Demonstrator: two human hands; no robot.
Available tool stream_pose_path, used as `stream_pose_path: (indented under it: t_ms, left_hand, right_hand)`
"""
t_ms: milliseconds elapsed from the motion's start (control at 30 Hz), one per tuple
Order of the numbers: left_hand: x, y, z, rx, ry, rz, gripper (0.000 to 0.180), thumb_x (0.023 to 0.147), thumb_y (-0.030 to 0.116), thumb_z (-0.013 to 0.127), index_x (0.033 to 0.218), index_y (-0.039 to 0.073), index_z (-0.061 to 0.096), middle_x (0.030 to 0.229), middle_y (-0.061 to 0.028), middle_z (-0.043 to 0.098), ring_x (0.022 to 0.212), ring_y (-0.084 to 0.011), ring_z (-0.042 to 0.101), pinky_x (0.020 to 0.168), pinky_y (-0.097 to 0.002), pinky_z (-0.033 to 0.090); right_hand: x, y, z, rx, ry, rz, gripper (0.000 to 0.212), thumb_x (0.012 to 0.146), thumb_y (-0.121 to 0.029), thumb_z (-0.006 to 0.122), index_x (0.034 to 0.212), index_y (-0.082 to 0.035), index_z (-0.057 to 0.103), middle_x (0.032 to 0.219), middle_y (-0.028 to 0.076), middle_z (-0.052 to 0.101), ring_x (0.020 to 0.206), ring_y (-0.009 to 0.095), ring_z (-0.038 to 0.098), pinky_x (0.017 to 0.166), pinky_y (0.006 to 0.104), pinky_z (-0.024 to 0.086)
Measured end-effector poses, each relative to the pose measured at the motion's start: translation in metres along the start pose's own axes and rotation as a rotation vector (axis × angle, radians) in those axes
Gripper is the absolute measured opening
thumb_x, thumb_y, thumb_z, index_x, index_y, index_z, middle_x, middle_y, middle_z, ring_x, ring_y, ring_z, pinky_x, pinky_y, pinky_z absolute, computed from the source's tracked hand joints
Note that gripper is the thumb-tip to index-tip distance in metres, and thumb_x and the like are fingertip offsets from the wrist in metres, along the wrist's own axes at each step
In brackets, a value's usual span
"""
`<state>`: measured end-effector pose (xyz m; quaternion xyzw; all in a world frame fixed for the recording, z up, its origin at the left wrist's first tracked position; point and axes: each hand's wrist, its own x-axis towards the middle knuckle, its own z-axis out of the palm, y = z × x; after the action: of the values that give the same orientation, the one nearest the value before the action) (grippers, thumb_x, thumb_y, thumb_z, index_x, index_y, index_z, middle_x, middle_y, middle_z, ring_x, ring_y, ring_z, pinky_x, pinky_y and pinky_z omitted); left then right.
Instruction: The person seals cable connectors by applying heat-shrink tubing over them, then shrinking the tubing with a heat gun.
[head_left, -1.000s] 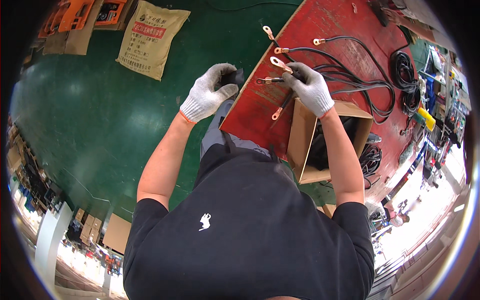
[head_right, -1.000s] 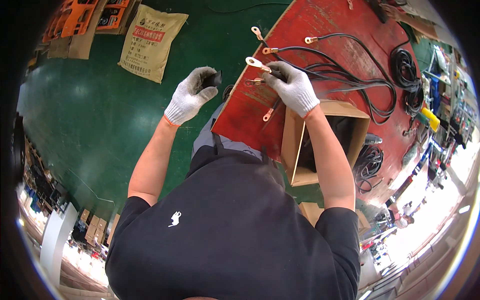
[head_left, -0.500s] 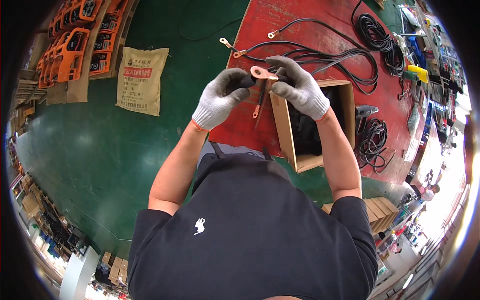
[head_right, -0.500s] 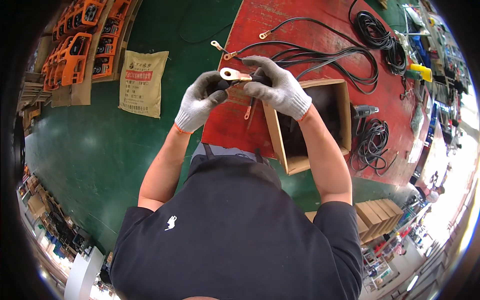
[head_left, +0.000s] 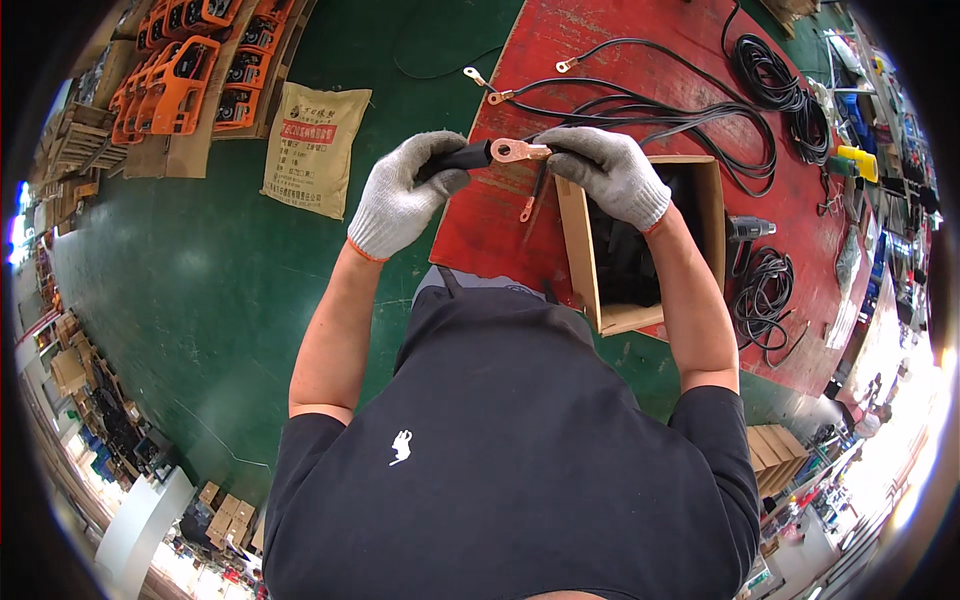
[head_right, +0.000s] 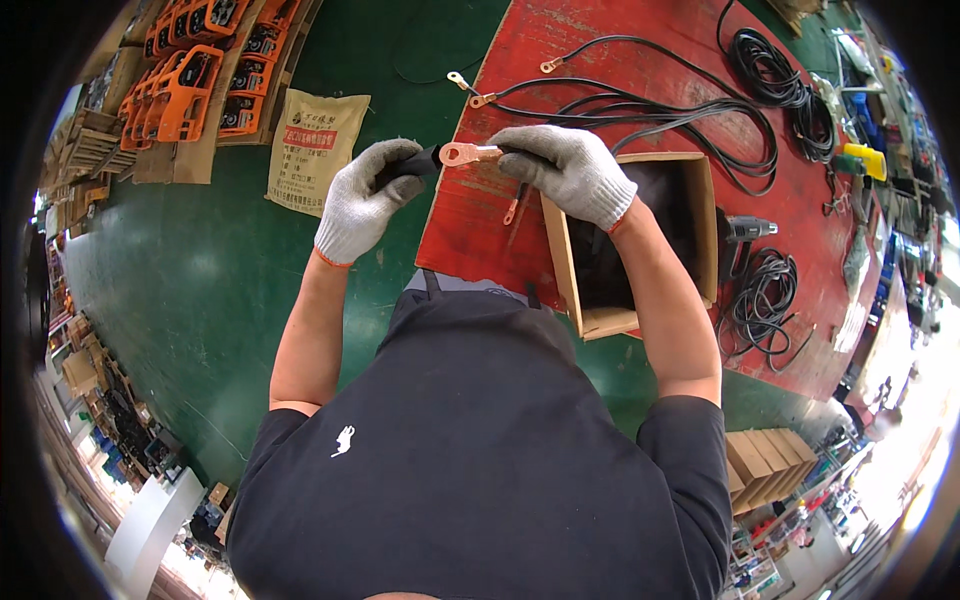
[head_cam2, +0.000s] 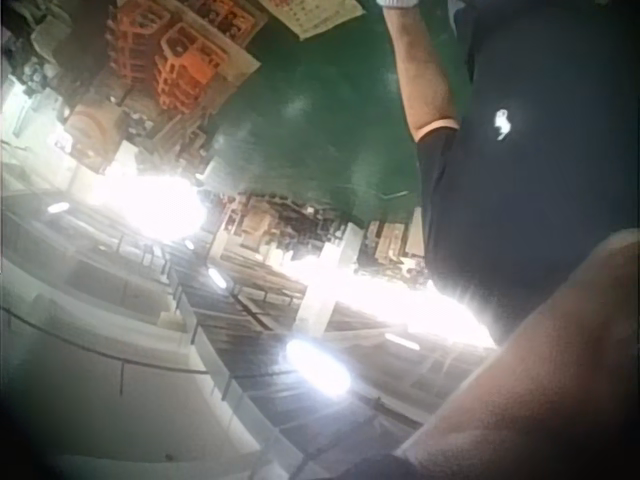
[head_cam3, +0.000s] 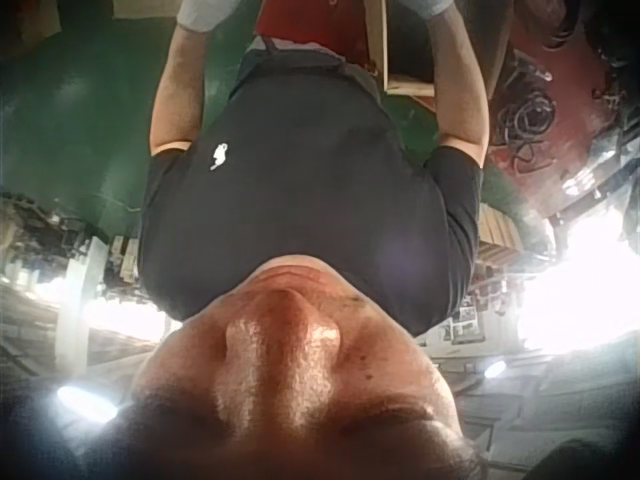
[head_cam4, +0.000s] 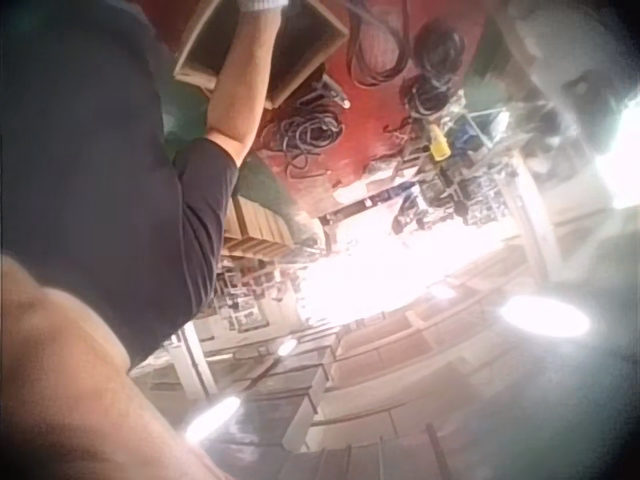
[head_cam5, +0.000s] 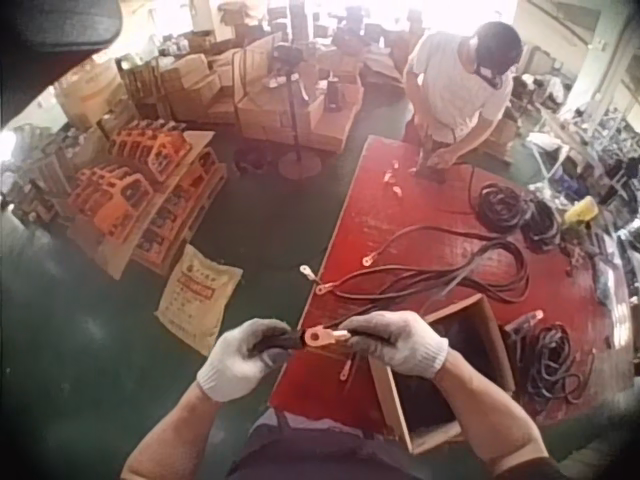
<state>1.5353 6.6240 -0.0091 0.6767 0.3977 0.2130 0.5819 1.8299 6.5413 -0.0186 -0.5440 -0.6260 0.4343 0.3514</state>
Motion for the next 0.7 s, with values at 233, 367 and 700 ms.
stream_pose_path:
  t_ms: [233,367,700]
  left_hand:
    - [-0.003,0.002,0.009,0.101,0.057,0.094,0.036,0.089,0.005,0.078,0.123,-0.001,0.068,0.11,-0.0145,0.075,0.102,-0.0205,0.072,0.093,-0.0335,0.056]
    - [-0.002,0.01,0.013,0.285,0.009,0.097,0.041,0.088,0.006,0.08,0.126,-0.001,0.066,0.116,-0.0154,0.074,0.106,-0.0233,0.073,0.095,-0.0353,0.057]
    - [0.008,-0.008,0.013,0.32,-0.072,0.069,0.043,0.091,0.009,0.08,0.129,-0.003,0.065,0.115,-0.0167,0.074,0.1,-0.0212,0.073,0.092,-0.0343,0.058]
  right_hand:
    - [-0.002,-0.006,0.0,-0.129,-0.006,-0.054,0.03,0.099,-0.014,0.074,0.127,-0.002,0.072,0.108,0.01,0.075,0.097,0.018,0.07,0.089,0.033,0.057]
    - [-0.003,-0.007,0.005,-0.327,0.021,-0.129,0.033,0.096,-0.015,0.075,0.127,-0.006,0.07,0.107,0.013,0.075,0.092,0.028,0.073,0.083,0.0374,0.059]
    - [0.006,0.002,0.019,-0.524,-0.019,-0.094,0.035,0.1,-0.037,0.069,0.125,-0.012,0.068,0.1,0.014,0.076,0.086,0.036,0.074,0.073,0.0436,0.059]
